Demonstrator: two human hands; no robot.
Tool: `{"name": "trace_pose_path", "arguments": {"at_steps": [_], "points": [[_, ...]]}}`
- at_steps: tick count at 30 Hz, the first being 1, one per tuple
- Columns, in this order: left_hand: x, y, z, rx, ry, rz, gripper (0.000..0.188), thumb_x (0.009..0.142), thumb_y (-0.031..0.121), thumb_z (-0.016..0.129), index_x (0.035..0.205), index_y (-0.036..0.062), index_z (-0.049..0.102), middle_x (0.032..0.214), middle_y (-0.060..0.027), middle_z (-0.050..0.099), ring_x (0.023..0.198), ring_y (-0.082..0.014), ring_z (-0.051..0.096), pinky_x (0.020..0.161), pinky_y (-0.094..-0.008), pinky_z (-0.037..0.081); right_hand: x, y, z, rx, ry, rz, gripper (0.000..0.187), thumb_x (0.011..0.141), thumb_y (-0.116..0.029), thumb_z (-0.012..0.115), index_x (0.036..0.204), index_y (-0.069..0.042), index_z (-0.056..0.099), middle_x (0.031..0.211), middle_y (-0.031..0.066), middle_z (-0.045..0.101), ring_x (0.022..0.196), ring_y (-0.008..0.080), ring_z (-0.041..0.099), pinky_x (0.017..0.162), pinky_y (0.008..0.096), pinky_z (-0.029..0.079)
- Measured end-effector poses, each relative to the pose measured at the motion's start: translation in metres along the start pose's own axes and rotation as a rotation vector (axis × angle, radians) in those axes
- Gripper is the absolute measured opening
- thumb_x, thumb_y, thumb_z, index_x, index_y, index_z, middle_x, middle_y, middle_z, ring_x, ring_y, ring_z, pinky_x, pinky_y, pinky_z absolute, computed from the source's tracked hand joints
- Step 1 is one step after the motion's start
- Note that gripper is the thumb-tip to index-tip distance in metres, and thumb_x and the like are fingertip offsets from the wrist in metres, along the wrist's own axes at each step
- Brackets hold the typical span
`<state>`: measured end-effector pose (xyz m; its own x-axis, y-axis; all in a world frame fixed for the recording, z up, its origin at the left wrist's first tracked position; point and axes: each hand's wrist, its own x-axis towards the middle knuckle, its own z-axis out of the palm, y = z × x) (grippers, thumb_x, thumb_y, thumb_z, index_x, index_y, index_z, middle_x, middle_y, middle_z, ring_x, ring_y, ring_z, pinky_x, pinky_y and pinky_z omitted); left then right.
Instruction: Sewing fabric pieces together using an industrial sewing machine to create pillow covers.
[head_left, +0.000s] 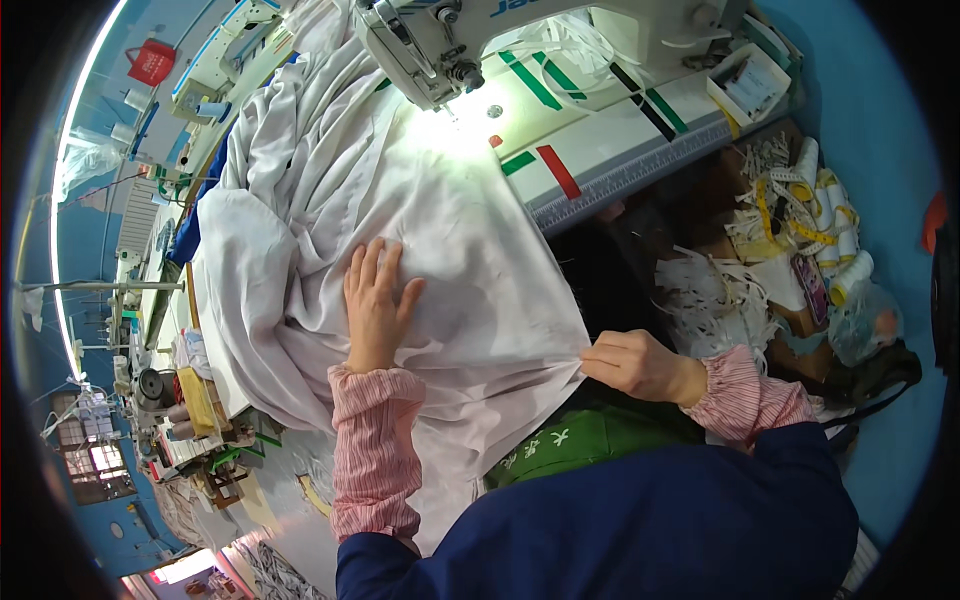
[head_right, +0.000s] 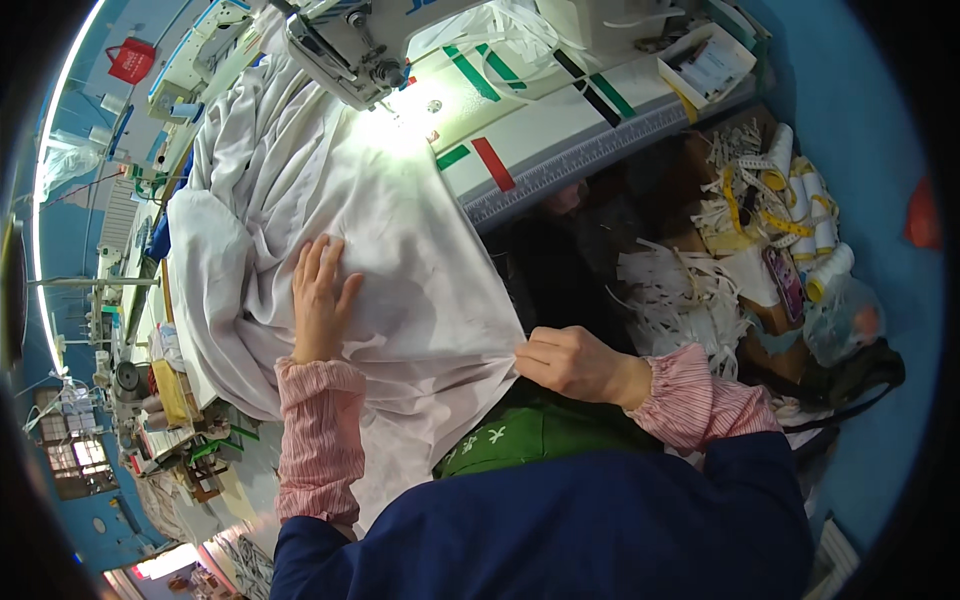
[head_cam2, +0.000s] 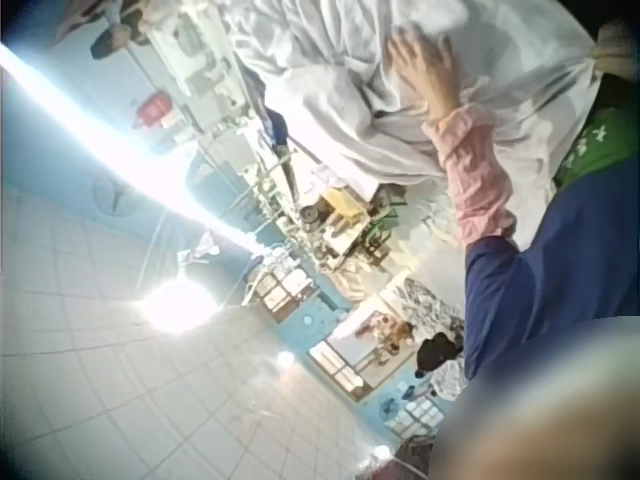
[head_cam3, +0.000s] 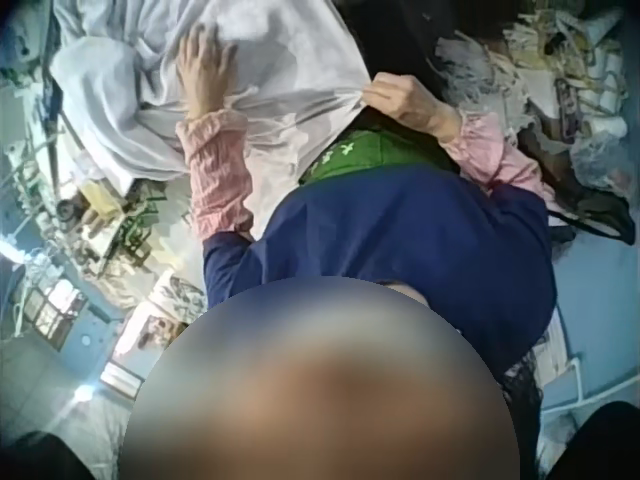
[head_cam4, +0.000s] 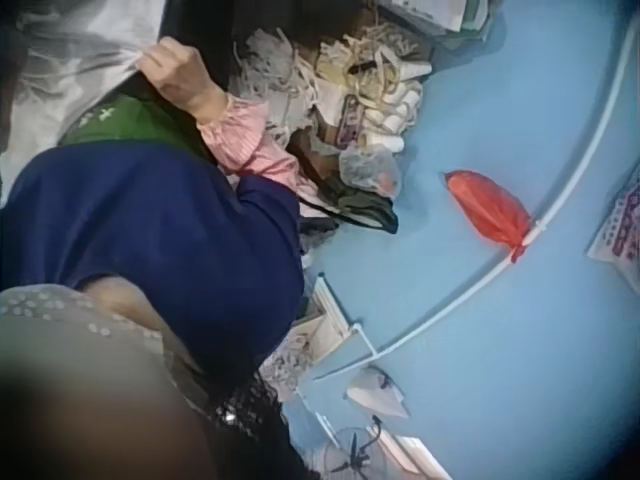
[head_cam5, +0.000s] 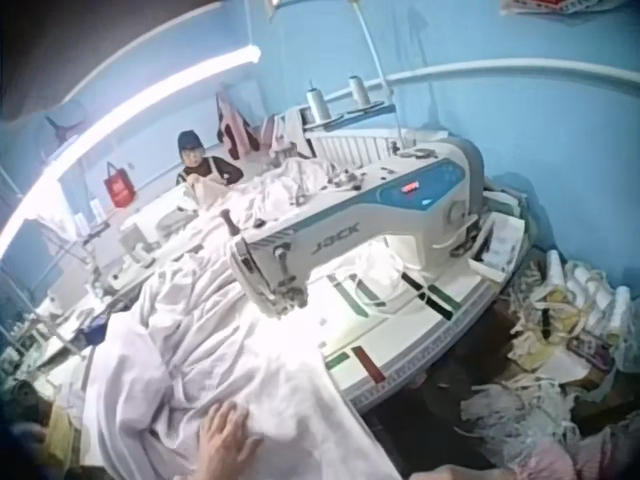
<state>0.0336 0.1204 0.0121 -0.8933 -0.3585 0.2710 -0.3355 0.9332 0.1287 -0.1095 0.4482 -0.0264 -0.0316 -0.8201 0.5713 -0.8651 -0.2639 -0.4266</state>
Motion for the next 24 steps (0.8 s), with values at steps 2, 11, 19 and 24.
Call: {"name": "trace_pose_path", "arguments": {"at_steps": [2,11,19,24], "points": [[0.013,-0.007,0.002,-0.032,-0.01,-0.005,0.047,0.086,0.028,0.068,0.128,0.0094,0.058,0.139,-0.015,0.049,0.132,-0.0401,0.04,0.108,-0.0473,0.032,0.011,0.008,-0.002,0.002,0.006,0.003,0.011,0.069,-0.001,0.063,0.07,-0.004,0.052,0.075,0.0042,0.055,0.063,0.0162,0.055,0.049,0.0254,0.049],[0.056,-0.05,0.013,-0.039,0.003,-0.008,0.045,0.09,0.026,0.063,0.13,0.0066,0.056,0.14,-0.0179,0.047,0.132,-0.0417,0.038,0.11,-0.0471,0.031,0.044,0.043,0.0,0.02,0.007,0.036,0.012,0.07,-0.002,0.066,0.081,0.0,0.061,0.085,0.0077,0.063,0.072,0.0204,0.062,0.056,0.0272,0.053],[0.095,-0.078,0.025,-0.055,0.03,-0.031,0.047,0.092,0.029,0.063,0.132,0.0056,0.054,0.139,-0.0208,0.047,0.131,-0.0408,0.039,0.11,-0.0443,0.031,0.073,0.075,0.007,0.003,0.111,0.08,0.014,0.07,0.001,0.065,0.083,-0.001,0.061,0.085,0.0061,0.063,0.074,0.0202,0.062,0.059,0.0282,0.053],[0.118,-0.098,0.033,-0.063,0.052,-0.019,0.047,0.093,0.031,0.062,0.131,0.0046,0.055,0.138,-0.0202,0.048,0.128,-0.0377,0.043,0.109,-0.0422,0.033,0.093,0.092,0.006,0.009,0.1,0.095,0.017,0.07,0.003,0.069,0.085,0.0,0.065,0.087,0.0084,0.067,0.075,0.0222,0.064,0.061,0.0303,0.054]]}}
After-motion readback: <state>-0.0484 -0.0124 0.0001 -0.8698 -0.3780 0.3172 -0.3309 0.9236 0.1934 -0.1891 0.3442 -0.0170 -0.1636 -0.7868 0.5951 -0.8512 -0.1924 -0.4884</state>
